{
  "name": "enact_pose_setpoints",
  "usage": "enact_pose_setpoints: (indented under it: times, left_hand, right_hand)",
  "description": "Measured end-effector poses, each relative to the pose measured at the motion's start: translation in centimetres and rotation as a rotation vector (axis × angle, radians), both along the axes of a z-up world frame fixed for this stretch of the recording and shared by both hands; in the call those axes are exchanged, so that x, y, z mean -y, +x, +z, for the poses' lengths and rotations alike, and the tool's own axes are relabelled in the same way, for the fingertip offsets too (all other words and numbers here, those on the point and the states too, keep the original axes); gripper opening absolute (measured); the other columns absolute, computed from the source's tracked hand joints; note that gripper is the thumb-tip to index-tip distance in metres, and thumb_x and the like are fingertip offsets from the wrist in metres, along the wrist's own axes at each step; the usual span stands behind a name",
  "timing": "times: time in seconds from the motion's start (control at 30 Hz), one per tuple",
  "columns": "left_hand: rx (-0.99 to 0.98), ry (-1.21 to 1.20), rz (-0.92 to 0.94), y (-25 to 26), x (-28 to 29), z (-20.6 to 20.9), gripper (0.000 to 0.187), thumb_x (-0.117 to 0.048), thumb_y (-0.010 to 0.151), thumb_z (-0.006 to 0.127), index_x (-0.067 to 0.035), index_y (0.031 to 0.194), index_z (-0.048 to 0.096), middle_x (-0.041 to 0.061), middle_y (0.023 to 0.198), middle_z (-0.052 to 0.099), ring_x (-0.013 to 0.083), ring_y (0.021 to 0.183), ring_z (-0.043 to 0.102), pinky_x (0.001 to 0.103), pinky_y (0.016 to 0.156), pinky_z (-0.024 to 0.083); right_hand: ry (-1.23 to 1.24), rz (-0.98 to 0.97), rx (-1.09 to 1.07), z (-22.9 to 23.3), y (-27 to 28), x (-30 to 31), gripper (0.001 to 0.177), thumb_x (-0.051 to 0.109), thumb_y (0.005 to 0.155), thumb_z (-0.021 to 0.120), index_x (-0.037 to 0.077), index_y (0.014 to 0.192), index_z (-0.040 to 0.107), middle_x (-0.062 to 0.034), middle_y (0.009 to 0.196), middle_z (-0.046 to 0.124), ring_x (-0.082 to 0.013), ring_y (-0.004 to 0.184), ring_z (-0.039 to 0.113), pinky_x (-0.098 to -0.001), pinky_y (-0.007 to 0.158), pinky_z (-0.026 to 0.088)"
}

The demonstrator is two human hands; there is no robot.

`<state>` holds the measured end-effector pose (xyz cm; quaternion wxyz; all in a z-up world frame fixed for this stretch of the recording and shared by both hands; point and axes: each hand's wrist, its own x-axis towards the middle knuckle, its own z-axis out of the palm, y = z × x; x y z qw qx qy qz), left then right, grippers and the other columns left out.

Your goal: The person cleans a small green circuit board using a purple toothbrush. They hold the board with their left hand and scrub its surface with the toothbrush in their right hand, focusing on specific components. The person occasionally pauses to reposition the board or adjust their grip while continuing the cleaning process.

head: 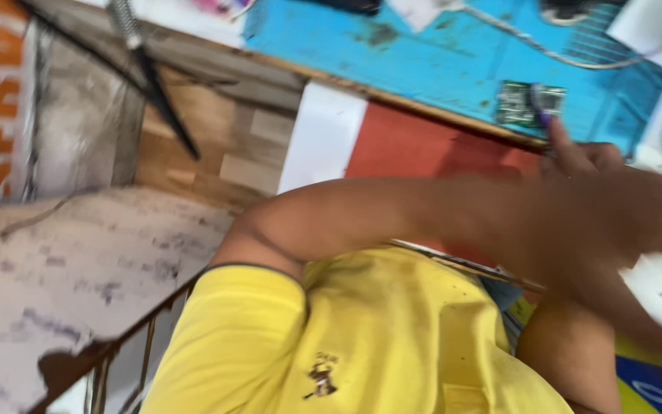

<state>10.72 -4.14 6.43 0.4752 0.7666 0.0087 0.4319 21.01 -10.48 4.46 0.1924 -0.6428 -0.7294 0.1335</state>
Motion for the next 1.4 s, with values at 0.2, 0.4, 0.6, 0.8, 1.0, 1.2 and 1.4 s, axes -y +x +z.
enact_pose_setpoints:
  times: [0.2, 0.4, 0.6, 0.8, 1.0, 1.2, 1.4]
  left_hand:
    - [-0.633, 0.336, 0.642, -9.6, -5.8, -4.3, 0.08, -0.067, 0.076, 0.087, -0.007, 0.125, 0.067, 0.011, 0.131, 0.054, 0.0365, 0.126, 0.047, 0.054, 0.1, 0.042]
    - [-0.693, 0.315, 0.676, -10.3, -5.9, -6.4, 0.062, -0.053, 0.079, 0.089, -0.009, 0.119, 0.07, 0.005, 0.119, 0.055, 0.0275, 0.119, 0.05, 0.048, 0.098, 0.042]
    - [-0.719, 0.289, 0.725, -10.0, -6.1, -4.8, 0.057, -0.05, 0.069, 0.09, -0.006, 0.098, 0.07, 0.007, 0.106, 0.057, 0.027, 0.11, 0.051, 0.046, 0.094, 0.042]
    - [-0.641, 0.267, 0.779, -10.0, -4.9, -6.0, 0.056, -0.049, 0.068, 0.091, -0.007, 0.1, 0.071, 0.006, 0.107, 0.058, 0.0262, 0.11, 0.052, 0.045, 0.094, 0.042]
    - [-0.627, 0.267, 0.767, -10.2, -4.7, -6.1, 0.059, -0.049, 0.068, 0.094, -0.006, 0.101, 0.071, 0.007, 0.106, 0.058, 0.0277, 0.108, 0.052, 0.045, 0.093, 0.042]
    - [-0.594, 0.243, 0.797, -10.1, -4.5, -6.2, 0.055, -0.045, 0.068, 0.095, -0.008, 0.1, 0.07, 0.006, 0.106, 0.057, 0.0257, 0.108, 0.054, 0.044, 0.098, 0.043]
    - [-0.616, 0.247, 0.816, -10.4, -4.8, -5.9, 0.054, -0.044, 0.066, 0.095, -0.009, 0.098, 0.069, 0.004, 0.105, 0.057, 0.0254, 0.108, 0.054, 0.043, 0.093, 0.044]
  right_hand:
    - [0.001, 0.028, 0.103, 0.5, 0.4, -0.4, 0.046, 0.003, 0.104, 0.064, 0.013, 0.148, 0.063, -0.0177, 0.109, 0.063, -0.0359, 0.091, 0.063, -0.0476, 0.071, 0.053]
    - [-0.07, 0.065, 0.07, 0.1, 1.6, -0.8, 0.048, 0.003, 0.098, 0.065, 0.011, 0.145, 0.063, -0.0171, 0.102, 0.061, -0.0357, 0.078, 0.064, -0.0466, 0.062, 0.052]
    - [-0.065, 0.075, 0.064, 1.0, 0.3, -1.1, 0.05, 0.0, 0.095, 0.063, 0.014, 0.144, 0.064, -0.0144, 0.102, 0.062, -0.0327, 0.074, 0.065, -0.045, 0.061, 0.053]
    - [-0.116, 0.075, 0.103, 1.7, 0.0, -1.4, 0.05, 0.003, 0.095, 0.066, 0.013, 0.143, 0.064, -0.0137, 0.102, 0.061, -0.0319, 0.066, 0.063, -0.0445, 0.057, 0.051]
    - [-0.033, 0.06, 0.312, 0.8, 0.8, -0.8, 0.053, -0.001, 0.095, 0.063, 0.011, 0.146, 0.063, -0.0155, 0.11, 0.063, -0.0334, 0.068, 0.064, -0.0428, 0.054, 0.051]
    - [-0.053, 0.063, 0.254, 2.0, -0.4, -1.4, 0.054, -0.001, 0.093, 0.063, 0.01, 0.147, 0.063, -0.0164, 0.106, 0.062, -0.0329, 0.073, 0.064, -0.0434, 0.058, 0.053]
    - [-0.103, 0.076, 0.166, 3.0, -1.1, -2.1, 0.047, 0.0, 0.096, 0.063, 0.01, 0.141, 0.067, -0.017, 0.101, 0.063, -0.0353, 0.074, 0.064, -0.0458, 0.061, 0.052]
